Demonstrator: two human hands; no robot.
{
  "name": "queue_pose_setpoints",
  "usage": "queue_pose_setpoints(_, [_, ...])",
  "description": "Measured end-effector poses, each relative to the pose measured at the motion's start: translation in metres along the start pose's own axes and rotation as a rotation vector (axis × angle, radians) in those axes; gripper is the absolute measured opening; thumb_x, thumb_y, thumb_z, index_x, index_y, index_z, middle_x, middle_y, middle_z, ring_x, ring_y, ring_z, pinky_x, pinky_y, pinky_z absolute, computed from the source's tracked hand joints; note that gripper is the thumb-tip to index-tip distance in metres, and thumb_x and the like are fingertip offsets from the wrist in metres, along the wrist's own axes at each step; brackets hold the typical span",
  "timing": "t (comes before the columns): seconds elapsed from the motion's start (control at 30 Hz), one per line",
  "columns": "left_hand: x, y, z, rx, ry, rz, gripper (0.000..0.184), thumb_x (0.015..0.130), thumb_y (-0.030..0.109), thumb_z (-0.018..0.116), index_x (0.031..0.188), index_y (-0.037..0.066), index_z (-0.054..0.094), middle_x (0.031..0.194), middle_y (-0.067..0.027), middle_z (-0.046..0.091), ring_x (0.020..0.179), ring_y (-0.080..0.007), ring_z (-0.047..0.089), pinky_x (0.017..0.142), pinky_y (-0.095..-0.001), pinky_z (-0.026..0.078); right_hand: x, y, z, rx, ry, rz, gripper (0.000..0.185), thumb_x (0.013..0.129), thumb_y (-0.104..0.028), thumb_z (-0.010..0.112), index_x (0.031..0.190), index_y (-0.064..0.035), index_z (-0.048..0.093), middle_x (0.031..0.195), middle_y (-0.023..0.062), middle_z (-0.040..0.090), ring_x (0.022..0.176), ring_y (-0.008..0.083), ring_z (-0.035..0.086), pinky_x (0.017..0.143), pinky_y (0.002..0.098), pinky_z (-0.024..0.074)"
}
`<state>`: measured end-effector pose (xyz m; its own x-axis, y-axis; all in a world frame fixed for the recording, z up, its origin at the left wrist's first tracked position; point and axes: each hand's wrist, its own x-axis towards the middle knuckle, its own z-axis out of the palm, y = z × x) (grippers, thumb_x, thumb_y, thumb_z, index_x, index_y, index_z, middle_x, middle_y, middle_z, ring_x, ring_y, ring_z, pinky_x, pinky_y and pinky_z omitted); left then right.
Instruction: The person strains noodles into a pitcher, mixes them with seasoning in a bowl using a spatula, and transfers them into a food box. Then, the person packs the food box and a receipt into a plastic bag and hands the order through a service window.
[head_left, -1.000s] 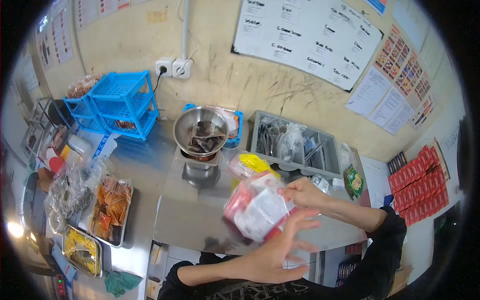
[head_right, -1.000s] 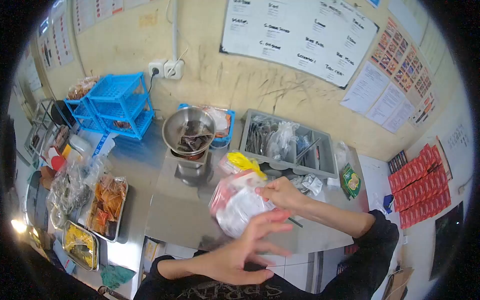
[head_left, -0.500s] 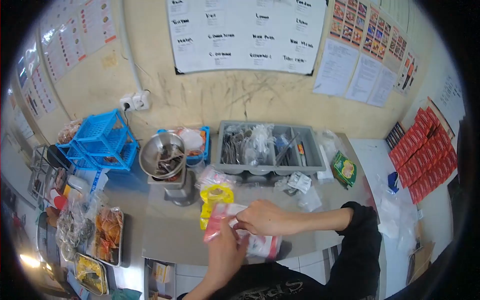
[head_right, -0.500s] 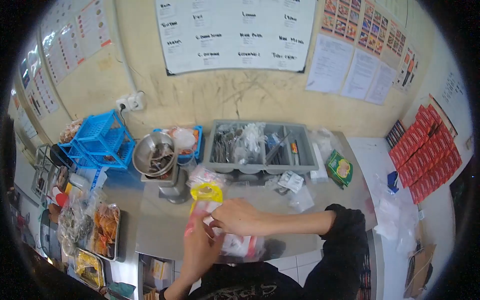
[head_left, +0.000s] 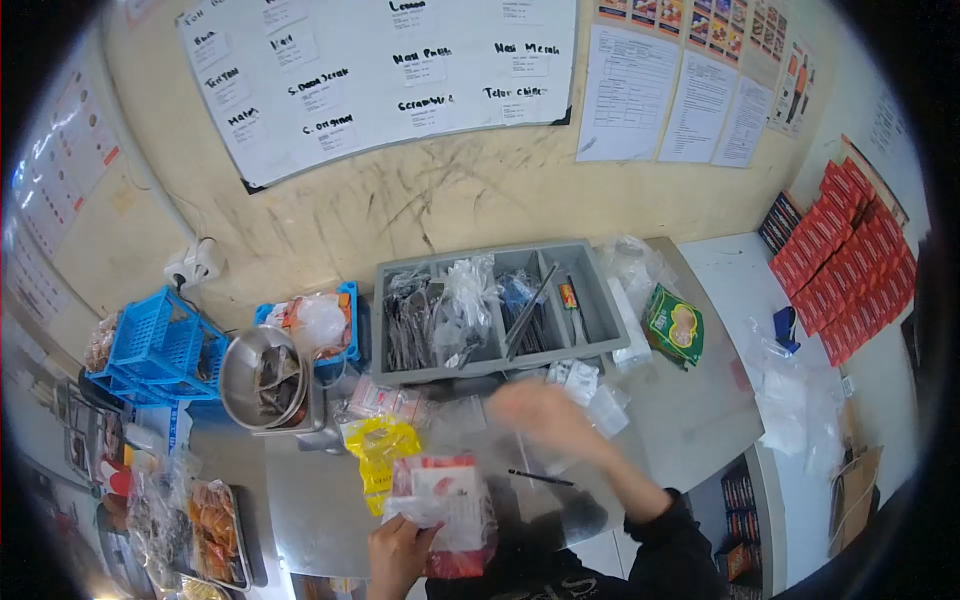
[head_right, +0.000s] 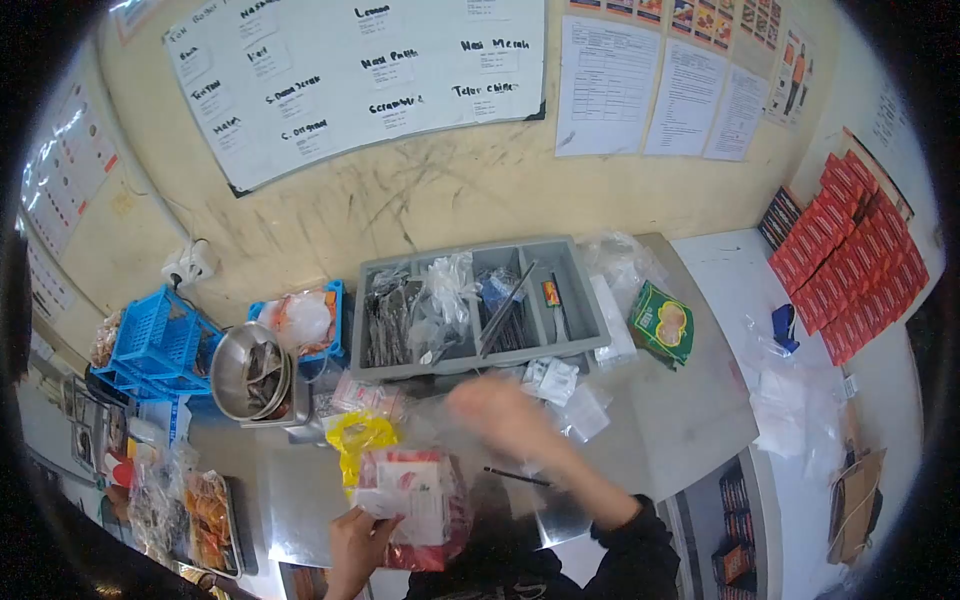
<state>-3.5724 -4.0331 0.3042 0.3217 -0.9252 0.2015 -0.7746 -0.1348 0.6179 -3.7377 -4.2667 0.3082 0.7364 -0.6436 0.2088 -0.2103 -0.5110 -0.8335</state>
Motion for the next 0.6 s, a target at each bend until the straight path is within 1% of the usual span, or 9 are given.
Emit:
queue_pose_setpoints(0.07, [0.008,-0.004,-0.009,0.046,-0.103,0.017,0.016,0.065,0.011,0.074,0.075,0.005,0.063,0.065,-0.0092,0.059,0.06,-0.0273,0.06,0.051,-0.0346,0.047,0.037,0.076,-0.066,-0.531,0.485,0.17,0.018,0.074,-0.009,0.056,0.089,-0.0095,0.066,0.086,0.0119,0.061,0.087,0.0284,0.057,0.076,0.0377,0.0458])
queue_pose_setpoints(0.1, [0.012,-0.007,-0.012,0.037,-0.111,0.005,0.016,0.065,0.011,0.074,0.075,0.005,0.063,0.065,-0.0092,0.059,0.06,-0.0273,0.06,0.051,-0.0346,0.047,0.051,0.114,-0.091,-0.819,0.444,0.125,0.015,0.074,-0.009,0.056,0.083,-0.0105,0.067,0.086,0.0127,0.06,0.084,0.0295,0.059,0.072,0.0386,0.0474])
queue_pose_setpoints(0.17, [0.026,-0.011,-0.017,0.088,-0.337,0.126,0.013,0.067,0.012,0.072,0.074,0.006,0.062,0.067,-0.0083,0.059,0.062,-0.0259,0.06,0.053,-0.0349,0.048,0.071,0.19,-0.126,-0.995,-0.19,0.135,0.012,0.073,-0.009,0.057,0.076,-0.0119,0.068,0.087,0.0121,0.061,0.081,0.0285,0.062,0.067,0.0389,0.0492])
queue_pose_setpoints(0.2, [0.036,-0.007,-0.022,-0.068,-0.3,0.196,0.018,0.072,0.01,0.066,0.07,0.004,0.05,0.066,-0.0129,0.049,0.06,-0.0337,0.053,0.052,-0.0415,0.041,0.081,0.206,-0.125,-0.992,-0.201,0.134,0.012,0.073,-0.009,0.057,0.076,-0.0119,0.068,0.087,0.0121,0.061,0.081,0.0285,0.062,0.067,0.0389,0.0492])
queue_pose_setpoints(0.27, [0.049,-0.01,-0.024,-0.127,-0.37,0.194,0.014,0.071,0.007,0.064,0.069,0.003,0.051,0.066,-0.0126,0.049,0.06,-0.0328,0.053,0.052,-0.0411,0.042,0.089,0.237,-0.117,-1.177,-0.694,-0.147,0.012,0.073,-0.01,0.056,0.07,-0.0125,0.067,0.082,0.011,0.063,0.077,0.0278,0.064,0.063,0.0384,0.0501])
queue_pose_setpoints(0.33, [0.057,-0.013,-0.026,-0.184,-0.446,0.183,0.01,0.071,0.004,0.061,0.069,0.002,0.051,0.066,-0.0124,0.048,0.06,-0.0319,0.053,0.052,-0.0408,0.042,0.095,0.253,-0.111,-1.163,-0.769,-0.172,0.012,0.074,-0.013,0.056,0.069,-0.0119,0.067,0.079,0.0107,0.064,0.076,0.0273,0.064,0.063,0.0384,0.0501])
queue_pose_setpoints(0.4, [0.064,-0.014,-0.031,0.007,-0.704,0.134,0.011,0.07,0.012,0.069,0.074,0.006,0.06,0.07,-0.0079,0.057,0.063,-0.0255,0.06,0.055,-0.035,0.048,0.099,0.263,-0.11,-1.151,-0.825,-0.258,0.019,0.075,-0.021,0.054,0.066,-0.0095,0.066,0.07,0.0109,0.064,0.072,0.0275,0.064,0.062,0.0396,0.0498])
queue_pose_setpoints(0.53, [0.051,-0.026,-0.026,-0.075,-0.629,0.126,0.009,0.078,0.013,0.063,0.081,0.006,0.059,0.085,-0.0073,0.061,0.073,-0.0252,0.062,0.062,-0.0345,0.051,0.09,0.241,-0.129,-1.039,-0.695,-0.24,0.015,0.072,-0.025,0.059,0.067,-0.0136,0.066,0.077,0.0062,0.064,0.068,0.0273,0.062,0.062,0.0378,0.0496])
queue_pose_setpoints(0.6, [0.046,-0.024,-0.026,-0.051,-0.572,0.082,0.01,0.077,0.014,0.064,0.082,0.005,0.059,0.086,-0.0079,0.061,0.073,-0.0257,0.062,0.062,-0.0341,0.051,0.079,0.214,-0.134,-0.855,-0.454,-0.231,0.011,0.069,-0.025,0.064,0.068,-0.0149,0.067,0.077,0.0036,0.062,0.069,0.0253,0.061,0.064,0.0364,0.0492])
